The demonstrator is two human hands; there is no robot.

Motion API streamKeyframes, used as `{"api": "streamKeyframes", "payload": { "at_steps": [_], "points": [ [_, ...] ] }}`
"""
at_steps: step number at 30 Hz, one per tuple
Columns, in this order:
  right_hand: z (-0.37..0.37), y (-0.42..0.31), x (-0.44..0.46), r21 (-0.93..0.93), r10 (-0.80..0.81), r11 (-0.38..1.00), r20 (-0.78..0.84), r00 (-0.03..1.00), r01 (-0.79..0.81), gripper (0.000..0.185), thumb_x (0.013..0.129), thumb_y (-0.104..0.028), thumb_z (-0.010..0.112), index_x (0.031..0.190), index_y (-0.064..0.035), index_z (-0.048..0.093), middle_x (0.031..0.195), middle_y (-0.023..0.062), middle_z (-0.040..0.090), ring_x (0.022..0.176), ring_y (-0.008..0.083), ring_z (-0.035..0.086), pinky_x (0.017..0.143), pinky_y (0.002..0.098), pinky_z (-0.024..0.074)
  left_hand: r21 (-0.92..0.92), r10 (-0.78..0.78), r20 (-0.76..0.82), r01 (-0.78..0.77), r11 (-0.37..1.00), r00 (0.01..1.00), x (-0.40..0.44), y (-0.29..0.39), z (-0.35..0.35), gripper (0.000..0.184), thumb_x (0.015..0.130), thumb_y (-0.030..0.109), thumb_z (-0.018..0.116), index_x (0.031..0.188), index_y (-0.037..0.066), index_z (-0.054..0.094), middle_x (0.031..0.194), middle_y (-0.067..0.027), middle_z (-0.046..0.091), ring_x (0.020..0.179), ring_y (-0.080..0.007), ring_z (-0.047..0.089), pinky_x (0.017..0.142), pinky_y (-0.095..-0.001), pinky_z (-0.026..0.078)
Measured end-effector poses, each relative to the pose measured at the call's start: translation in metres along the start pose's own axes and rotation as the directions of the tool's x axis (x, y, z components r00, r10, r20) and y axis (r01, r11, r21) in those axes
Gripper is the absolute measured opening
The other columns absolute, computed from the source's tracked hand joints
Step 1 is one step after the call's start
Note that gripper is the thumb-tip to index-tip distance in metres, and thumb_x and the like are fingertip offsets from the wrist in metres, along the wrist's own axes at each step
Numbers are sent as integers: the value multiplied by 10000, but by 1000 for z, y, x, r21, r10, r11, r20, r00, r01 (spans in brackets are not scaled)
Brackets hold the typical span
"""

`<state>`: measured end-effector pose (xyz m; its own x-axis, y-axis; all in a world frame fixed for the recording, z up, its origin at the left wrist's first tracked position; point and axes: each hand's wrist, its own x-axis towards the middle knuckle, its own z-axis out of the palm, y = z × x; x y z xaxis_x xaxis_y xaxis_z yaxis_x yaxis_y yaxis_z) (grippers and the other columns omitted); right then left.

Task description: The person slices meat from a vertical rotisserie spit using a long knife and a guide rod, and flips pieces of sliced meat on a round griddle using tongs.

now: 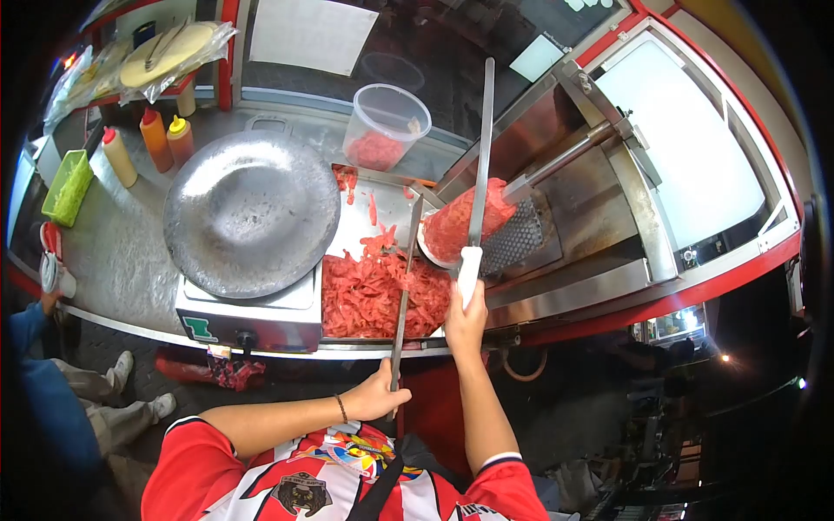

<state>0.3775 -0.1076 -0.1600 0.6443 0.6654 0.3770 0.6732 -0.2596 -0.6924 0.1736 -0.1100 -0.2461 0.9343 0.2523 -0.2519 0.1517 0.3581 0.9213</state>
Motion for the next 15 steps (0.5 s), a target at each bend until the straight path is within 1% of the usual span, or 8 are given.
{"api": "streamKeyframes", "payload": {
  "at_steps": [4,5,6,8,9,10,11,15],
  "points": [
    [13,46,-62,-42,12,999,-24,1000,-13,280,1009,-181,586,1186,22,509,783,170,625,717,277,633,649,428,487,43,-2,-5,3,999,1000,8,12,-9,608,901,266,648,1168,-143,287,762,-168,608,669,-214,655,576,-353,546],
    [14,69,-90,-10,0,1000,-15,1000,0,319,1008,-180,584,1246,14,498,792,144,631,675,238,632,613,402,490,129,53,-40,-48,990,998,17,1,-11,681,895,311,645,1183,-184,275,778,-211,625,714,-251,670,623,-367,557],
    [8,88,-110,17,98,995,66,993,-100,317,1008,-176,585,1257,-2,497,773,114,619,624,185,615,571,368,487,159,76,-68,-65,985,995,21,2,-13,680,894,319,644,1177,-182,282,789,-218,627,725,-257,671,634,-368,557],
    [4,80,-103,38,92,995,68,993,-95,272,1008,-180,592,1207,-13,513,735,109,613,558,158,587,512,346,458,225,94,-94,-71,972,991,22,2,-11,677,892,335,642,1165,-179,296,811,-232,631,749,-269,674,654,-371,558],
    [3,73,-86,22,108,994,100,989,-111,240,1009,-184,592,1161,-16,512,710,104,604,542,165,580,497,346,448,220,87,-89,-65,973,992,22,4,-11,677,891,327,646,1172,-181,297,831,-228,625,762,-250,669,667,-361,558],
    [7,62,-59,6,121,992,131,984,-123,215,1011,-187,593,1114,-18,510,686,99,596,526,171,573,481,347,438,128,7,-92,5,992,996,13,24,-10,492,889,284,666,1092,-59,378,926,-175,547,807,-225,603,703,-357,535],
    [14,56,-39,-39,-25,999,73,997,28,197,1017,-193,585,1033,-21,489,660,94,584,508,173,560,460,341,415,126,-8,-95,20,992,995,15,24,-9,515,891,287,665,1118,-72,373,936,-178,551,810,-220,605,707,-356,537],
    [11,84,-87,-10,128,992,129,983,-127,223,1011,-205,591,1074,-12,498,707,100,610,567,200,593,517,365,453,128,77,-91,-65,990,993,37,11,-15,726,901,306,649,1253,-183,245,842,-166,614,735,-200,654,614,-337,548]
  ]
}}
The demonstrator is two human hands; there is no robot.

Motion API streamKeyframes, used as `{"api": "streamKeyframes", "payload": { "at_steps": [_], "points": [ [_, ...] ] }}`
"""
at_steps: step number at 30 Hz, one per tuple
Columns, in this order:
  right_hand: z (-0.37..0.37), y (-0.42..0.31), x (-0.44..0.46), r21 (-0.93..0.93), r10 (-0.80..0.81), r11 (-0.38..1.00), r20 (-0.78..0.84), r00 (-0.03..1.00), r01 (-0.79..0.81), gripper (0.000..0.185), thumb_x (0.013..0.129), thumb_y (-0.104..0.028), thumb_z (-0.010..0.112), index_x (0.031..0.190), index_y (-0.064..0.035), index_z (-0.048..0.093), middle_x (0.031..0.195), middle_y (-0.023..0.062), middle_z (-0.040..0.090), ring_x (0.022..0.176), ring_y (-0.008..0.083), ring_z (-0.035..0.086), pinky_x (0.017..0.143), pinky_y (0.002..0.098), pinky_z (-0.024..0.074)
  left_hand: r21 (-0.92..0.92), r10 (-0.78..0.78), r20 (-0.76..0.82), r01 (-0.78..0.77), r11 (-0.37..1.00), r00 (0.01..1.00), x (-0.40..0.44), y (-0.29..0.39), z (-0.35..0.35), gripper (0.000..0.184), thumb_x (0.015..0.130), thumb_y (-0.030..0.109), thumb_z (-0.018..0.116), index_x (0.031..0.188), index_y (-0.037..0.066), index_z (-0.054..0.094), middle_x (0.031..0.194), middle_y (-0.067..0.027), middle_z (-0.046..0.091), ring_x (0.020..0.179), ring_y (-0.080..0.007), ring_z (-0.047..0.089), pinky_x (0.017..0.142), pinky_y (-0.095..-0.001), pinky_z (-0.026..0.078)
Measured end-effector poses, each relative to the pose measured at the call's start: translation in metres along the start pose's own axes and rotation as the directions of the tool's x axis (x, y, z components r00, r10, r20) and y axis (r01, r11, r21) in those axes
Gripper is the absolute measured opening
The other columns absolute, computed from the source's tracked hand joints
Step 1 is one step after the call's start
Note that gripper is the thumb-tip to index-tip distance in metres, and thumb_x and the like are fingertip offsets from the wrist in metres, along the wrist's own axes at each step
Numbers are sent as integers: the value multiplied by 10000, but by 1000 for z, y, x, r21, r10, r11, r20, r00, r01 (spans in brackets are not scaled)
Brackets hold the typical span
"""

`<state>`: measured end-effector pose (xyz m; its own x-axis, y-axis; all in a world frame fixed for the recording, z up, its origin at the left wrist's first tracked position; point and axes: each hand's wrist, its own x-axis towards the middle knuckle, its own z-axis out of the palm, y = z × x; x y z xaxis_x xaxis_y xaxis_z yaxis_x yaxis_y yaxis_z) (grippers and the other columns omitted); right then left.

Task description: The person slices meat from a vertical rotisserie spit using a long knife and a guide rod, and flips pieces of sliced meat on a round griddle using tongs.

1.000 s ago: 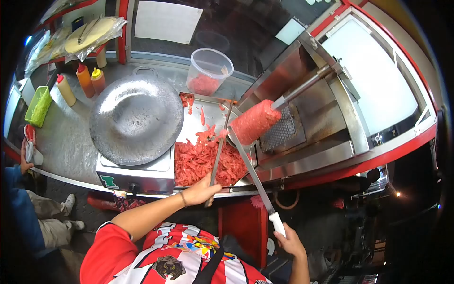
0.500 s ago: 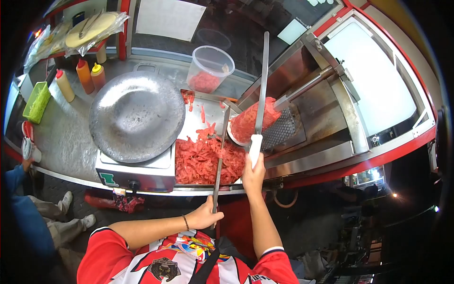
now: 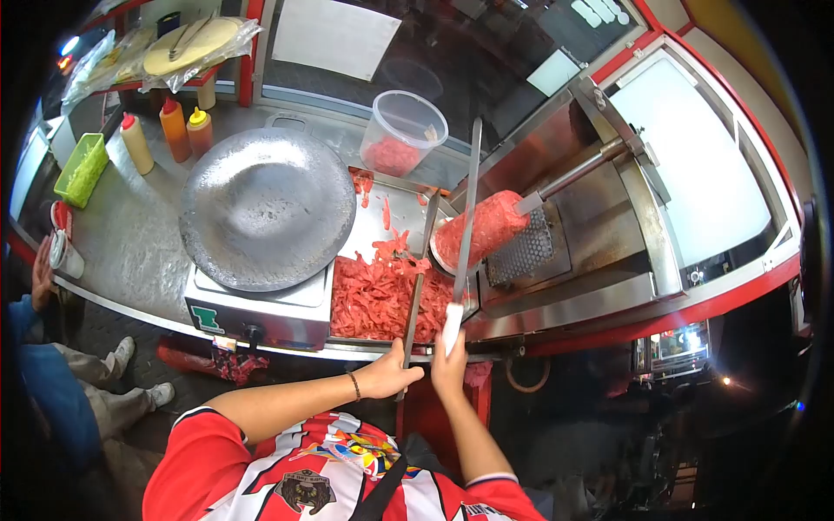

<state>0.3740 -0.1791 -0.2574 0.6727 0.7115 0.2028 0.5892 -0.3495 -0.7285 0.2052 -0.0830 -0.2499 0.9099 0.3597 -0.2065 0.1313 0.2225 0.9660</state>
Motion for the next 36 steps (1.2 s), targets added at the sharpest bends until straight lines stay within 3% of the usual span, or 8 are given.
{"api": "streamKeyframes", "payload": {
  "at_steps": [3,11,18,22,23,27,31,36],
  "points": [
    [-13,28,-62,-119,-96,988,24,995,98,247,998,-186,587,1161,-14,519,803,181,660,712,316,672,632,445,494,0,-11,1,11,1000,1000,4,10,-6,721,902,297,648,1247,-187,239,850,-162,619,734,-198,656,602,-336,548],
    [-32,-80,69,-21,-172,985,-69,983,171,233,993,-188,601,1084,11,520,798,268,631,771,460,651,656,478,473,-23,-14,-30,14,1000,999,-16,5,15,595,902,261,664,1203,-99,299,824,-132,573,703,-175,613,596,-342,534],
    [-2,-21,13,17,-102,994,-109,989,104,246,992,-152,595,1145,25,520,863,259,655,822,433,680,690,471,494,-16,-148,84,149,989,985,-33,14,15,695,877,329,647,1197,-179,297,893,-221,587,843,-252,646,721,-370,546],
    [-14,-28,21,8,-61,998,-28,998,61,239,993,-154,592,1130,28,521,832,256,654,786,434,677,667,474,493,89,25,-48,-21,996,999,-25,3,19,828,866,353,642,1281,-250,254,952,-290,595,912,-306,650,808,-386,544],
    [-15,-44,38,-44,-59,997,-25,998,58,224,1004,-194,588,1074,6,514,769,201,633,685,329,655,628,435,488,55,-27,-8,27,998,1000,-26,10,17,835,866,332,646,1300,-248,230,952,-287,590,914,-284,650,796,-388,546],
    [-12,-25,13,-32,45,999,23,999,-44,247,1002,-185,579,1159,-7,512,810,242,657,737,439,667,647,482,497,-22,-48,3,48,999,999,-15,17,13,643,887,281,648,1205,-153,296,884,-205,595,801,-228,645,681,-360,548],
    [-18,5,-51,-74,-177,982,-78,981,172,249,992,-166,583,1166,-9,500,895,262,661,831,443,689,701,489,508,-1,48,-62,-48,999,997,-5,15,11,519,901,264,652,1116,-73,320,805,-137,595,688,-198,627,595,-338,535],
    [-27,-9,-2,-86,31,996,111,993,-22,266,985,-172,589,1156,5,487,823,287,646,800,475,671,658,520,484,-36,-47,-41,45,998,998,2,17,10,567,900,280,666,1136,-105,323,812,-134,596,694,-180,632,576,-334,531]
  ]
}}
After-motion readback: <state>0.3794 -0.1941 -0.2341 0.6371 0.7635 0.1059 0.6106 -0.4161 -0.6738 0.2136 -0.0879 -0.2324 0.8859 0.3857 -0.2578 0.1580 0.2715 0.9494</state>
